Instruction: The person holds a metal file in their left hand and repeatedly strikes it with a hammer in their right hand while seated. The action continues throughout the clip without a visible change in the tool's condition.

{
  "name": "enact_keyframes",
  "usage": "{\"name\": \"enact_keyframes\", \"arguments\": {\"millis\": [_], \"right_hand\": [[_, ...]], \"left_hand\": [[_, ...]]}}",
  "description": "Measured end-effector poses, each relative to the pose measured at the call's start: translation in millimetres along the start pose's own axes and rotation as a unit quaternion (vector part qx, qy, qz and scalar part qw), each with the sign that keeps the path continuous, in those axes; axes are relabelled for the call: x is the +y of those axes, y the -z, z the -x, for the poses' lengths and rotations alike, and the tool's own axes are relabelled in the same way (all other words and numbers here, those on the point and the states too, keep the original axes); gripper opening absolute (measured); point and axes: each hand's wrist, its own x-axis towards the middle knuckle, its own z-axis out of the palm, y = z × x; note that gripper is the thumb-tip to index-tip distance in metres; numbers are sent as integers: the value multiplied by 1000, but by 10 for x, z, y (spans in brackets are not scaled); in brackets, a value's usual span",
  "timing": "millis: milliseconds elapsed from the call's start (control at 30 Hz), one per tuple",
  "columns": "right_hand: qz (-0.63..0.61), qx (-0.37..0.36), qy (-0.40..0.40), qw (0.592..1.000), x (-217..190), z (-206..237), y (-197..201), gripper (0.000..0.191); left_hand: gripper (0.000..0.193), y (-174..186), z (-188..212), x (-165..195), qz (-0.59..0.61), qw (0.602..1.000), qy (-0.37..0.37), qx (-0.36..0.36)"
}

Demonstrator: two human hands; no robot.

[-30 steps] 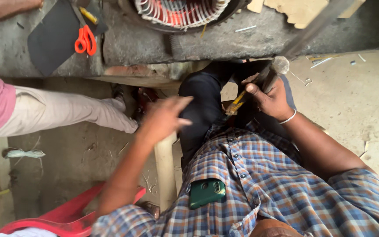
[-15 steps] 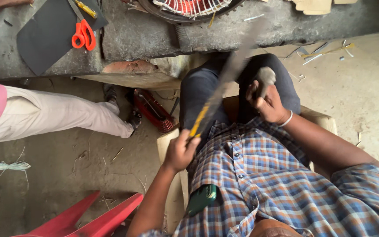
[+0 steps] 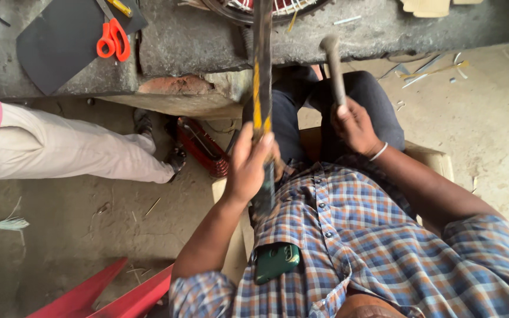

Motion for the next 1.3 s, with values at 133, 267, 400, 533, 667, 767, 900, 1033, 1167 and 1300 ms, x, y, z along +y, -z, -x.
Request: {"name": "enact_keyframes", "arguments": {"millis": [133, 267, 400, 533, 667, 767, 900, 1033, 1167, 1300], "right_hand": [[49, 31, 43, 997, -469, -14, -60, 38], [113, 28, 110, 987, -791, -79, -83, 66], [130, 39, 222, 966, -825, -184, -114, 71], [122, 51, 262, 956, -752, -227, -166, 71], [142, 53, 241, 959, -727, -218, -237, 70], [139, 50, 205, 967, -742, -199, -280, 72], [136, 49, 188, 971, -765, -176, -297, 73], [128, 47, 176, 975, -750, -176, -273, 72], [150, 58, 167, 973, -712, -183, -231, 71], [205, 63, 175, 961, -704, -180, -233, 69]], "left_hand": [[15, -242, -282, 10, 68, 997, 6, 21], [17, -393, -352, 19, 117, 992, 5, 49], [17, -404, -358, -4, 157, 987, 4, 35], [16, -364, -345, -69, 156, 987, 0, 27], [18, -348, -354, -127, 79, 995, -54, 23], [18, -362, -353, -142, 91, 995, -38, 26], [18, -406, -349, -135, 110, 993, -5, 37], [18, -434, -354, -129, 98, 994, -31, 30], [17, -441, -357, -150, 101, 994, -21, 45], [17, -459, -346, -175, 124, 991, -16, 52]]}}
